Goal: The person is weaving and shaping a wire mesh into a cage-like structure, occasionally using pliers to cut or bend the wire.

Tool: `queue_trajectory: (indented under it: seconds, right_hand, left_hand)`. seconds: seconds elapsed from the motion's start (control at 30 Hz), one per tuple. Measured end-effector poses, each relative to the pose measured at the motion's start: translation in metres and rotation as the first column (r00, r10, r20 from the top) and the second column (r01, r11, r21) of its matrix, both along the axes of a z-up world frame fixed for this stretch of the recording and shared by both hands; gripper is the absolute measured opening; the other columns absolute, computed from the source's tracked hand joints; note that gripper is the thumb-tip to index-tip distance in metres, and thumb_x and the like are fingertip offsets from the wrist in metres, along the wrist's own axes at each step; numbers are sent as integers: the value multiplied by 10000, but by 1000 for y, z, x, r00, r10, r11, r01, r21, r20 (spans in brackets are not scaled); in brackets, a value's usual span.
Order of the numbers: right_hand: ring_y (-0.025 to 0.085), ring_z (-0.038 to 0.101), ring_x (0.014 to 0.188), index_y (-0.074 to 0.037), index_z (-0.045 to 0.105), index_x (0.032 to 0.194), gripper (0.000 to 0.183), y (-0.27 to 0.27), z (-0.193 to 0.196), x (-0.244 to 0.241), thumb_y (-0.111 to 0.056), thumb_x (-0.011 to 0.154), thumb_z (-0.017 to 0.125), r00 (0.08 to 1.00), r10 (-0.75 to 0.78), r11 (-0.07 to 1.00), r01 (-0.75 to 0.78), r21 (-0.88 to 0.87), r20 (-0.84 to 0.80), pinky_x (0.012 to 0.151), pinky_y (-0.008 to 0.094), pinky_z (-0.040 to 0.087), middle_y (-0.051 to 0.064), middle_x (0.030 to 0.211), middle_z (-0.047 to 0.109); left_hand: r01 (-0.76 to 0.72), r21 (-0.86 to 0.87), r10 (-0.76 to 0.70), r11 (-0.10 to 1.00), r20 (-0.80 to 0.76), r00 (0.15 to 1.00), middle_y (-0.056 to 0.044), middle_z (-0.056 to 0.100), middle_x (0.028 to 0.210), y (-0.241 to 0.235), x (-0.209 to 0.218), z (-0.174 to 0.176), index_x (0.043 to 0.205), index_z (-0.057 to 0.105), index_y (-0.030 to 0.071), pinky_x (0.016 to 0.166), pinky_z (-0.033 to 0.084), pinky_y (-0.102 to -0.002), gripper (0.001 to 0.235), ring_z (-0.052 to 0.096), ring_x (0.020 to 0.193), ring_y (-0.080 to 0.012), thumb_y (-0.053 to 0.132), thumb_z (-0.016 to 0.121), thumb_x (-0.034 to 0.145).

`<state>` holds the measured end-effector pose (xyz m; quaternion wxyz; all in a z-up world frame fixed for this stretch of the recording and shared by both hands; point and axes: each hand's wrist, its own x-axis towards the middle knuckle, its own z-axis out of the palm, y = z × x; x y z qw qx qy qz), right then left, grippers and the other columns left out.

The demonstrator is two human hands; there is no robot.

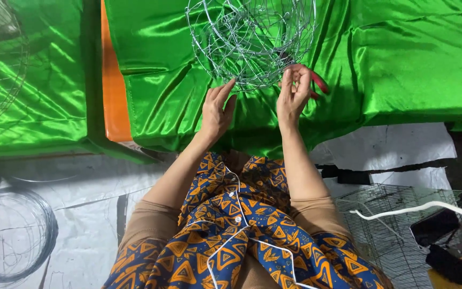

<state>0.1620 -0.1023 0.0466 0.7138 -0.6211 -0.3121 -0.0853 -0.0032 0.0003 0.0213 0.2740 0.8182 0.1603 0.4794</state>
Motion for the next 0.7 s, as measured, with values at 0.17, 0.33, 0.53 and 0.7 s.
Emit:
queue_trajectory:
  seconds: [0.17, 0.33, 0.53, 0.7]
  right_hand:
    - [240, 693, 884, -61, 725, 1025, 185, -5, 16, 4, -222, 1052, 638, 996, 3, 986, 12, -168, 91, 770, 383, 578, 129, 911, 682]
    - [235, 697, 954, -63, 761, 1037, 173, 10, 27, -1, -191, 1037, 644, 995, 94, 987, -88, -133, 45, 847, 384, 566, 130, 956, 712]
    - [170, 678, 918, 73, 670, 1063, 154, 22, 69, -17, -67, 1030, 615, 932, 361, 932, -361, -12, 1, 844, 269, 600, 128, 1064, 698]
    - [211, 696, 879, 52, 644, 1236, 246, 22, 83, -25, -99, 1049, 596, 956, 256, 959, -232, -165, 145, 728, 296, 634, 145, 1076, 703]
  left_hand:
    - [-52, -3, 52, 999, 0, 999, -104, 726, 1138, 1, 3, -15, 1387, 667, 141, 934, 564, -421, 485, 691, 1015, -321, 48, 734, 916]
    - [-20, -67, 21, 998, 23, 1000, -195, 716, 1166, -4, 9, 6, 1439, 611, 106, 946, 557, -516, 551, 683, 1064, -432, -8, 712, 909]
    - [-8, -363, 10, 932, 4, 1000, -146, 675, 1394, 10, 6, 38, 1531, 456, 179, 872, 604, -289, 663, 716, 1182, -235, -118, 595, 956]
    - [28, -347, -11, 937, 49, 999, -166, 596, 1498, 12, 11, 45, 1559, 406, 125, 1015, 580, -308, 679, 638, 1350, -280, -137, 536, 946]
